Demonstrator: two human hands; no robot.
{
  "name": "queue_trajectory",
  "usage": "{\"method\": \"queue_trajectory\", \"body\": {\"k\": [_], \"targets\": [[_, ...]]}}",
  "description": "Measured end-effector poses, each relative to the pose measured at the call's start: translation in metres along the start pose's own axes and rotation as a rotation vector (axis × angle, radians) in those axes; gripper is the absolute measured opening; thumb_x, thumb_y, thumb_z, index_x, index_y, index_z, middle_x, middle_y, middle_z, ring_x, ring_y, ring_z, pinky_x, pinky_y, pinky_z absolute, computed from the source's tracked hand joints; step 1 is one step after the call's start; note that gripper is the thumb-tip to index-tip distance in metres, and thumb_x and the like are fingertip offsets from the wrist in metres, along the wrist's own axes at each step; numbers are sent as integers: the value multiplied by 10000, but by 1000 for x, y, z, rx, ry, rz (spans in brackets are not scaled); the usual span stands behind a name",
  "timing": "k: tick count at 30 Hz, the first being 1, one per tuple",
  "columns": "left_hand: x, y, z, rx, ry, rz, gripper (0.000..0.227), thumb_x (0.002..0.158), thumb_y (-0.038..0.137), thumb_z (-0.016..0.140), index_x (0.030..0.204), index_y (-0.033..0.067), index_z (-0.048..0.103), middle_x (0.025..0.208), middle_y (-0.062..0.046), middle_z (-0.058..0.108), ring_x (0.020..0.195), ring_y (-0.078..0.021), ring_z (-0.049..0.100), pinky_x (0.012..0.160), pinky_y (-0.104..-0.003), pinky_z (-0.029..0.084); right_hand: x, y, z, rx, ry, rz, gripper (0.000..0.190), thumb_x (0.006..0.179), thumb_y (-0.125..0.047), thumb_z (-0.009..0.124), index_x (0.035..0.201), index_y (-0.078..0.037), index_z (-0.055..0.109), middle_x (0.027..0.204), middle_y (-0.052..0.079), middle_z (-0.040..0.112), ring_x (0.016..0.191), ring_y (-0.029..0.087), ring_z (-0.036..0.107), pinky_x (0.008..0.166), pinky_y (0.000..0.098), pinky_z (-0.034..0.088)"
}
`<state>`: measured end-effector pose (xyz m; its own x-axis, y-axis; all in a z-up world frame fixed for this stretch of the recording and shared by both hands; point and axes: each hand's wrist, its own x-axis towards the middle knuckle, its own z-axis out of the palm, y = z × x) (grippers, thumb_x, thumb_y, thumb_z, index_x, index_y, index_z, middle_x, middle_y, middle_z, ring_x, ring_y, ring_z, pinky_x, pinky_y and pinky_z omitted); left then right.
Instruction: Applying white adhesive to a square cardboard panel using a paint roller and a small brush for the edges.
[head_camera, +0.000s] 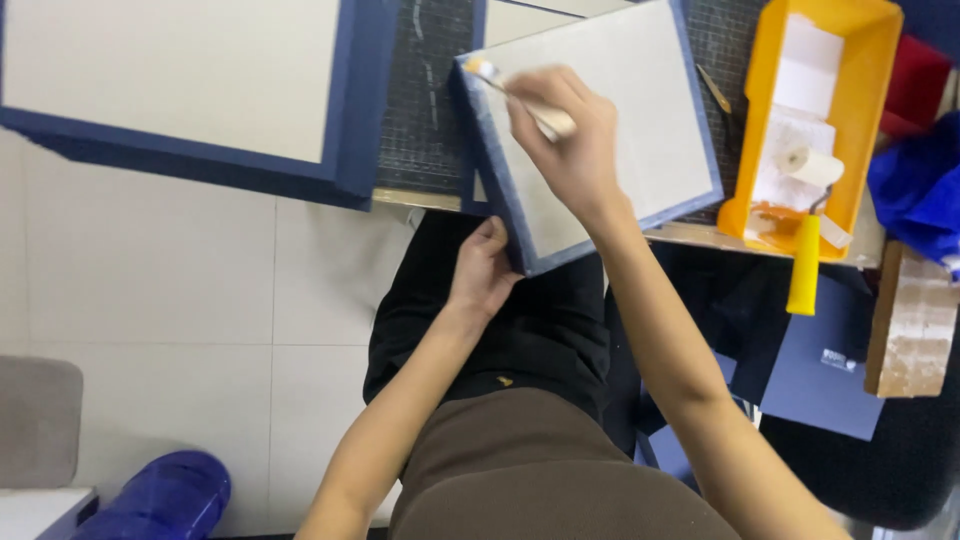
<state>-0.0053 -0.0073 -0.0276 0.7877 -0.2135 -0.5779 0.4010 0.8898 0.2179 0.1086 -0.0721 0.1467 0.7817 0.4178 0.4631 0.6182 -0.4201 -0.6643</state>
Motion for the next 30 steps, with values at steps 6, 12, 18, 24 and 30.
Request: {"method": "queue_trajectory", "body": {"k": [6, 12, 18, 24, 30], "targets": [[-13, 10, 14, -62, -25, 57, 341, 939, -4, 529, 678, 170, 395, 667, 47, 402, 634, -103, 480, 688, -289, 493, 9, 29, 29, -182, -36, -104, 85, 977, 8, 656, 1042, -39, 629, 951, 97, 631, 840, 221, 610, 657, 322, 474], [-9, 9, 12, -120, 48, 18, 196, 937, 37, 601, 776, 134, 548, 791, 14, 548, 789, -154, 582, 799, -403, 561, -6, -4, -2, -65, -210, 193, 109, 905, 83, 614, 971, 0, 635, 927, 119, 679, 799, 191, 612, 703, 300, 467], [-15, 15, 19, -132, 81, -39, 49, 973, 95, 590, 981, 57, 620, 1014, -110, 665, 1025, -256, 646, 906, -493, 574, 22, 15, 24, -54, 15, 44, 129, 1089, -31, 551, 981, 15, 604, 804, 89, 623, 589, 104, 438, 458, 215, 293], [-1, 3, 4, -124, 48, -9, 82, 987, 121, 600, 962, 51, 634, 942, -70, 648, 939, -207, 644, 871, -431, 582, -11, 14, 28, -35, -3, 95, 182, 1072, -82, 624, 914, -4, 580, 739, 54, 617, 599, 87, 465, 484, 221, 307], [-1, 1, 6, -33, 33, 21, 206, 998, 273, 649, 1084, 86, 655, 999, -124, 723, 1030, -295, 701, 842, -546, 585, -66, -11, 15, -221, 83, 245, 137, 1005, -150, 742, 869, -161, 728, 675, 0, 712, 644, 200, 699, 655, 277, 523]]}}
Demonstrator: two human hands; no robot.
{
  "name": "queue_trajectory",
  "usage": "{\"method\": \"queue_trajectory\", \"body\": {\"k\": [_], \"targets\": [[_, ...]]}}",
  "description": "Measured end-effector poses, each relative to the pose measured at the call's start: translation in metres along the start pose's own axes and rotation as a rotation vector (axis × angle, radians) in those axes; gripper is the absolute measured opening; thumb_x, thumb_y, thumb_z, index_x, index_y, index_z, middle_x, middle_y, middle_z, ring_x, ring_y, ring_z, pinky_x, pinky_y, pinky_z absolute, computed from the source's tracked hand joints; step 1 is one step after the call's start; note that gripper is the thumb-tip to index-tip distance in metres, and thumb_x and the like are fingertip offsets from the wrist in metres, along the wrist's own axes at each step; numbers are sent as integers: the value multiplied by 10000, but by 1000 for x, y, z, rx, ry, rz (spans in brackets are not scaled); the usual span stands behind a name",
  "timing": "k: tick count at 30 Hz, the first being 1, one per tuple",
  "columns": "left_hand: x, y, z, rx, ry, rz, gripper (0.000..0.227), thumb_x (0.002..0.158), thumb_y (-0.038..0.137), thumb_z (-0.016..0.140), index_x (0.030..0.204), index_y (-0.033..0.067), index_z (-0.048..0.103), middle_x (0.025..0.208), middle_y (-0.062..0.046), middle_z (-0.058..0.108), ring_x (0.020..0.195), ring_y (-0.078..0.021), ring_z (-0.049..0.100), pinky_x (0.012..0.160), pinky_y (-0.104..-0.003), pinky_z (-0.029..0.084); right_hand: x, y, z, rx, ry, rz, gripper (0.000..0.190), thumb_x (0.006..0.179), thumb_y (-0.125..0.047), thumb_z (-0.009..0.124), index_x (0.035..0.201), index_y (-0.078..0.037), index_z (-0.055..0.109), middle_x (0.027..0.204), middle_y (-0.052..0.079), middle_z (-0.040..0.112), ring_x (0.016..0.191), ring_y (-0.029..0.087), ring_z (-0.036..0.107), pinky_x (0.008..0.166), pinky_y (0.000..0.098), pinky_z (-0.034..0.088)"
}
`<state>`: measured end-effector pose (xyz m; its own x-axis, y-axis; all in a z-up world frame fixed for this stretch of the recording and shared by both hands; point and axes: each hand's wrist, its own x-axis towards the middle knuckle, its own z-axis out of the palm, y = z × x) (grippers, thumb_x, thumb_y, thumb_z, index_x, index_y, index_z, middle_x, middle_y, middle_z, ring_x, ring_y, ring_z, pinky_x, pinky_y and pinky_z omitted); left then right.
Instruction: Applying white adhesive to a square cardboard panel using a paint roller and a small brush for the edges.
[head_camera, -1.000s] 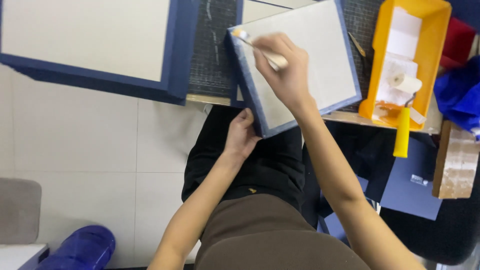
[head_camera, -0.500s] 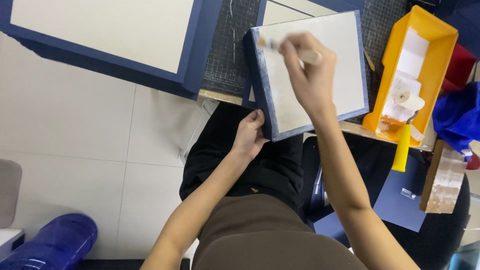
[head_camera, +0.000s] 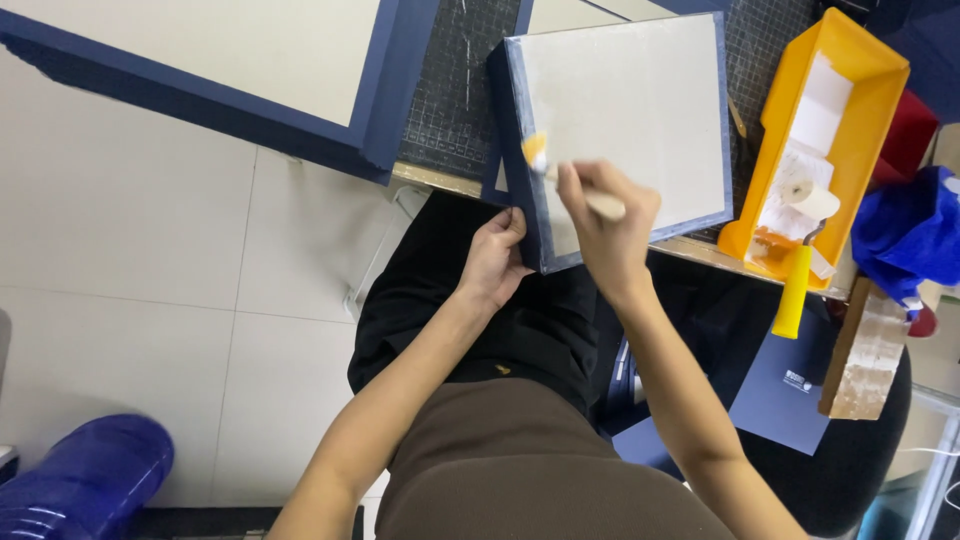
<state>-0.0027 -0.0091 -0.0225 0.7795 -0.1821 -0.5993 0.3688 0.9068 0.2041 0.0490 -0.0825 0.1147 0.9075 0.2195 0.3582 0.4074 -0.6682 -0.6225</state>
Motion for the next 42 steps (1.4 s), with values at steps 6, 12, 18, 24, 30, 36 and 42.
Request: {"method": "queue_trajectory", "body": {"k": [6, 12, 18, 24, 30, 36, 42], "targets": [[-3, 3, 1, -15, 12, -14, 227, 997, 261, 648, 1102, 59, 653, 987, -152, 723, 1000, -306, 712, 809, -580, 593, -50, -6, -28, -98, -34, 55, 106, 970, -169, 772, 866, -174, 756, 646, -2, 701, 626, 225, 694, 631, 279, 525], [6, -4, -8, -51, 7, 6, 218, 979, 245, 674, 1078, 52, 650, 942, -169, 722, 951, -328, 726, 777, -558, 606, -82, -16, -48, -35, -81, 134, 142, 963, -147, 738, 822, -142, 744, 631, 22, 691, 581, 240, 680, 559, 281, 504], [-5, 5, 1, -37, 12, 15, 221, 975, 252, 677, 1082, 60, 657, 932, -162, 724, 946, -322, 726, 790, -555, 605, -76, -27, -75, 32, -132, 336, 121, 930, -137, 725, 812, -126, 748, 616, 37, 692, 640, 28, 534, 534, 305, 456], [21, -13, -26, 16, -5, -53, 178, 999, 249, 646, 1069, 86, 647, 953, -122, 677, 959, -295, 682, 811, -655, 552, -5, 22, -123, -28, 165, 175, 233, 1037, 20, 698, 808, -6, 668, 752, 123, 658, 693, 187, 554, 760, 322, 484], [10, 6, -30, 68, 3, -66, 267, 885, 109, 675, 697, 228, 527, 693, 59, 552, 699, -126, 573, 599, -374, 471, 15, 89, -203, 51, 469, 228, 91, 1126, -3, 626, 1055, -7, 569, 890, 137, 640, 786, 175, 663, 714, 262, 571], [10, 17, -35, 71, -14, -104, 243, 860, 247, 713, 1050, 104, 659, 1081, -94, 734, 999, -258, 697, 860, -444, 563, -48, 161, -236, -375, 343, 427, 304, 1066, -86, 852, 848, -61, 641, 737, 46, 672, 615, 93, 599, 542, 263, 450], [14, 24, -44, 221, 102, -150, 282, 963, 389, 635, 1104, 145, 649, 1064, -94, 691, 1065, -306, 656, 923, -620, 519, -76, 181, -212, -286, 360, 479, 271, 911, -148, 911, 863, 21, 705, 586, 128, 616, 541, 160, 591, 610, 274, 475]]}}
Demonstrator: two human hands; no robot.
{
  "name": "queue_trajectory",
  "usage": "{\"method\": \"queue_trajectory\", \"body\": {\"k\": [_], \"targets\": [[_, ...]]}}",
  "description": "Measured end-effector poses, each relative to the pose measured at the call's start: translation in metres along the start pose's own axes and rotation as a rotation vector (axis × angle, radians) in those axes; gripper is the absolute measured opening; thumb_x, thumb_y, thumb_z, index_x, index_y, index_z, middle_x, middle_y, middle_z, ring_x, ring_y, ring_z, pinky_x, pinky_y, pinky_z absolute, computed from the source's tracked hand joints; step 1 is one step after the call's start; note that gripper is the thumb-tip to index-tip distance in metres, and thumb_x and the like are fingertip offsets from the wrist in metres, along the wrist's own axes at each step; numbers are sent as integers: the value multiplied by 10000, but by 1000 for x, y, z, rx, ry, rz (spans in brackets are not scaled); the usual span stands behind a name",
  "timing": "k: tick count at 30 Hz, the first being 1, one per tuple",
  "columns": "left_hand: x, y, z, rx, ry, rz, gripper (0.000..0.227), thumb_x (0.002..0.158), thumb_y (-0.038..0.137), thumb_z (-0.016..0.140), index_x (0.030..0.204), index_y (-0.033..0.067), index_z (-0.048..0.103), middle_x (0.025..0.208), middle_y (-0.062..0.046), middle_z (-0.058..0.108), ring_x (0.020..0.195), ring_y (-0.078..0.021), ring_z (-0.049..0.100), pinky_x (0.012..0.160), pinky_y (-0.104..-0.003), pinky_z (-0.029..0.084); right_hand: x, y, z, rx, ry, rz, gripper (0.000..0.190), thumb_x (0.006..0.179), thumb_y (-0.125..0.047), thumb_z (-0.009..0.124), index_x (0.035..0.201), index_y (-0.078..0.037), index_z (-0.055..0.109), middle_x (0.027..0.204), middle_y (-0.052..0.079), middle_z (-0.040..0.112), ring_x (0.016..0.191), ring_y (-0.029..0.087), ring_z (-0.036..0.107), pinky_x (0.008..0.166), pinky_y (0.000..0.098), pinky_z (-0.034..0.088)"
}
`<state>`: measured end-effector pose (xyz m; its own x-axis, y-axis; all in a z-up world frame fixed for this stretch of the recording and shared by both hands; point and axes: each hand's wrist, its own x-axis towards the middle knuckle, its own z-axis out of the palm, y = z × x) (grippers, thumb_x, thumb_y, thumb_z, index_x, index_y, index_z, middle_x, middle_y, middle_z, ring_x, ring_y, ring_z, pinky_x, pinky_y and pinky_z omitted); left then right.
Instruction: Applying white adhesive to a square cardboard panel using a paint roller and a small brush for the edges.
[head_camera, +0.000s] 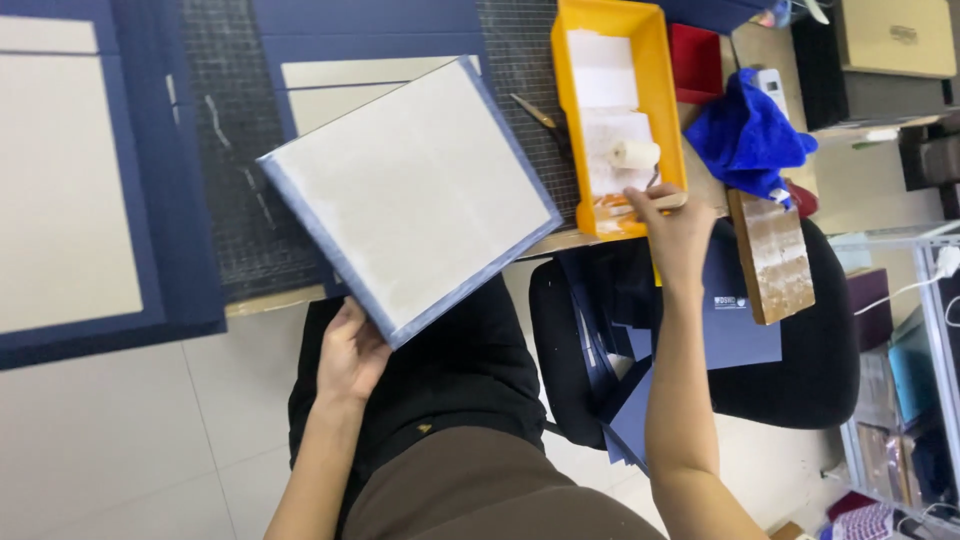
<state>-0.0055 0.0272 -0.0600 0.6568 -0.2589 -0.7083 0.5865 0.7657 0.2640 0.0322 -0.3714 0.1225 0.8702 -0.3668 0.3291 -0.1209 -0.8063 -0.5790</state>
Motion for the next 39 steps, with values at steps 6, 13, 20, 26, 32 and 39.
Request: {"method": "queue_trajectory", "body": {"k": [6, 13, 20, 26, 32, 39], "targets": [[-15, 10, 14, -14, 26, 6, 246, 965, 354, 625, 1079, 137, 627, 1039, -96, 686, 1028, -306, 668, 877, -594, 559, 5, -1, 10, -106, -181, 4, 189, 906, -296, 865, 857, -140, 769, 641, 44, 676, 613, 204, 623, 661, 265, 456], [-17, 10, 15, -23, 12, 20, 283, 967, 359, 618, 1109, 115, 619, 1033, -102, 690, 1015, -310, 680, 861, -593, 577, 9, 7, 4, -270, -168, -60, 221, 938, -321, 852, 861, -133, 766, 665, 103, 638, 631, 314, 627, 713, 347, 458], [-9, 7, 5, -38, -8, 33, 277, 956, 348, 638, 1092, 106, 635, 1015, -107, 702, 998, -311, 693, 855, -583, 586, 1, 5, -9, -62, -177, 116, 213, 917, -339, 852, 935, -151, 753, 664, 46, 658, 662, 183, 567, 722, 289, 421], [-5, 4, -2, -44, -23, 28, 291, 948, 347, 644, 1096, 97, 635, 1003, -112, 703, 989, -321, 694, 859, -598, 579, -3, -35, -37, 135, -114, 226, 257, 852, -213, 908, 966, -67, 730, 743, 88, 680, 704, 137, 621, 751, 249, 449], [17, -9, -31, -57, -28, 33, 282, 949, 349, 650, 1086, 103, 645, 999, -108, 711, 990, -314, 700, 856, -592, 581, -7, -6, -35, 153, 98, 191, 266, 1032, -205, 806, 815, -105, 689, 636, 34, 644, 629, 108, 569, 774, 220, 480], [11, -5, -19, -67, -28, 42, 258, 961, 331, 635, 1067, 97, 647, 990, -110, 708, 989, -321, 697, 856, -586, 584, -12, -18, -33, 213, 161, 176, 264, 1090, -98, 689, 829, -58, 680, 662, 61, 654, 648, 117, 538, 758, 231, 478]]}}
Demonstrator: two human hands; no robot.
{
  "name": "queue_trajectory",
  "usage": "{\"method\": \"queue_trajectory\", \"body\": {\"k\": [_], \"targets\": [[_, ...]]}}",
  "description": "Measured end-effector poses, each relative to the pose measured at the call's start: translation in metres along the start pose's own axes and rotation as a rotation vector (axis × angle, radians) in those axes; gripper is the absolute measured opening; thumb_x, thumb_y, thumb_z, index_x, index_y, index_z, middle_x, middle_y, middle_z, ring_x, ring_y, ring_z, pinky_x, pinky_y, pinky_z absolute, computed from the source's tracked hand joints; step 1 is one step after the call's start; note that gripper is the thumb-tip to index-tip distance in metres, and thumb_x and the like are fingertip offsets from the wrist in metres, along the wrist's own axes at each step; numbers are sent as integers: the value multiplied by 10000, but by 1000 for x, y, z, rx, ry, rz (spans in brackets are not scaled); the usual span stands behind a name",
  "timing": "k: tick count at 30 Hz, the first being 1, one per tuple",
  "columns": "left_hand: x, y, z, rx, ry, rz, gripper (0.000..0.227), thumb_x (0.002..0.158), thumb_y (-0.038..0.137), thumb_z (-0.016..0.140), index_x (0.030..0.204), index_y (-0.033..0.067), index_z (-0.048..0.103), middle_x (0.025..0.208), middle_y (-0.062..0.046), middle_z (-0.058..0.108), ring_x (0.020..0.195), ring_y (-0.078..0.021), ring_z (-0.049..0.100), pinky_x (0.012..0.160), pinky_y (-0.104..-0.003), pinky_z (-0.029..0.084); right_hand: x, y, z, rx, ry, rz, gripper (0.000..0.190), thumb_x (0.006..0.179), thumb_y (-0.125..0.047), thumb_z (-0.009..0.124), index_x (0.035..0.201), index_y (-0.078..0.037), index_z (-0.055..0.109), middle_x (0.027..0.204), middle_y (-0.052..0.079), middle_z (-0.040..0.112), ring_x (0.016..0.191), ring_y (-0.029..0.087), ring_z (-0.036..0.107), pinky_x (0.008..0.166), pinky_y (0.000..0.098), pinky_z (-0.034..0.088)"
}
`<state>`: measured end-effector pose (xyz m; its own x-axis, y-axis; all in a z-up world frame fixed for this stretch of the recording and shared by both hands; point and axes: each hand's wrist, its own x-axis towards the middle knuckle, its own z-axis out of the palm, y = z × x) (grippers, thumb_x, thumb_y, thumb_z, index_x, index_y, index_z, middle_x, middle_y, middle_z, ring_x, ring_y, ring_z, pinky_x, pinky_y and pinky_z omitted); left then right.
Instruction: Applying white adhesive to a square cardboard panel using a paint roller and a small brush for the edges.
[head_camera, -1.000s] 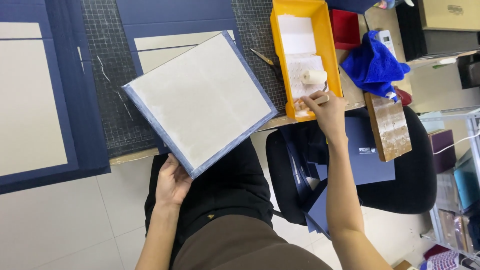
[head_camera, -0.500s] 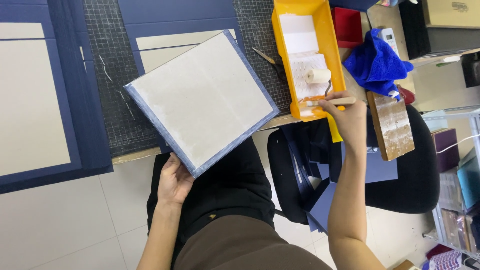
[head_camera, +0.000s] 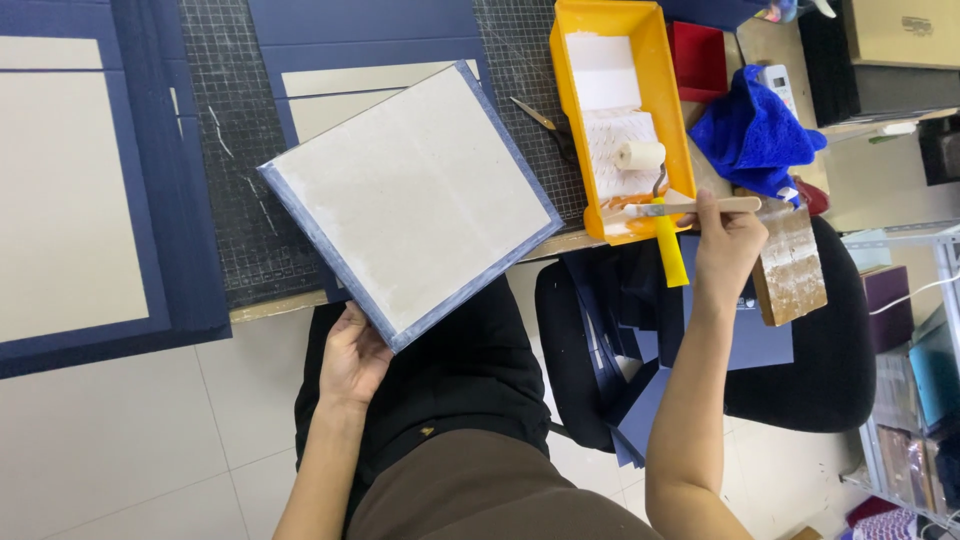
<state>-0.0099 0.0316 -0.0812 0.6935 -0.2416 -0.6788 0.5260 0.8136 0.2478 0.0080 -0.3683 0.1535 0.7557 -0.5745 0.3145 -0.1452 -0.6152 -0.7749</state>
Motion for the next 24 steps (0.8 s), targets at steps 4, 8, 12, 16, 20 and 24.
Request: {"method": "queue_trajectory", "body": {"k": [4, 8, 12, 16, 20, 24], "targets": [[0, 1, 1, -1, -7, -2, 259, 962, 344, 635, 1063, 105, 649, 1004, -112, 710, 1004, -327, 695, 869, -597, 578, -10, -6, 5, 17, -13, -5, 155, 1042, -79, 721, 890, -54, 707, 686, 62, 664, 678, 108, 568, 775, 233, 470], [3, -1, -3, 8, -3, -4, 268, 972, 350, 623, 1067, 100, 643, 1003, -115, 706, 1007, -327, 693, 861, -603, 580, -17, 2, 13, 39, -33, -32, 53, 1001, -55, 744, 963, -22, 726, 728, 79, 695, 711, 102, 582, 774, 245, 450], [-8, 5, 12, 0, -10, -22, 250, 959, 350, 637, 1041, 114, 656, 971, -95, 710, 979, -310, 697, 852, -587, 588, -22, 5, 23, 29, -18, -26, 72, 984, -78, 761, 927, -38, 747, 727, 58, 707, 696, 71, 577, 803, 213, 453], [-7, 4, 10, -14, -16, -13, 228, 962, 337, 636, 1042, 125, 663, 989, -101, 715, 994, -315, 695, 863, -600, 581, -25, 4, 32, 33, 12, -29, 87, 976, -93, 761, 903, -46, 758, 735, 49, 715, 725, 75, 584, 842, 225, 457], [-4, 2, 6, -23, -27, -15, 237, 957, 336, 641, 1056, 122, 664, 999, -100, 713, 1003, -314, 690, 866, -599, 581, -26, 6, 36, 43, 40, -28, 106, 981, -94, 756, 886, -49, 758, 734, 44, 715, 751, 75, 598, 873, 235, 462], [-8, 5, 13, -14, -16, -18, 259, 945, 353, 653, 1060, 122, 667, 980, -97, 708, 992, -311, 688, 857, -600, 584, -28, -2, 42, 52, 64, -31, 171, 986, -95, 758, 822, -46, 757, 727, 48, 714, 716, 94, 598, 875, 253, 470]]}}
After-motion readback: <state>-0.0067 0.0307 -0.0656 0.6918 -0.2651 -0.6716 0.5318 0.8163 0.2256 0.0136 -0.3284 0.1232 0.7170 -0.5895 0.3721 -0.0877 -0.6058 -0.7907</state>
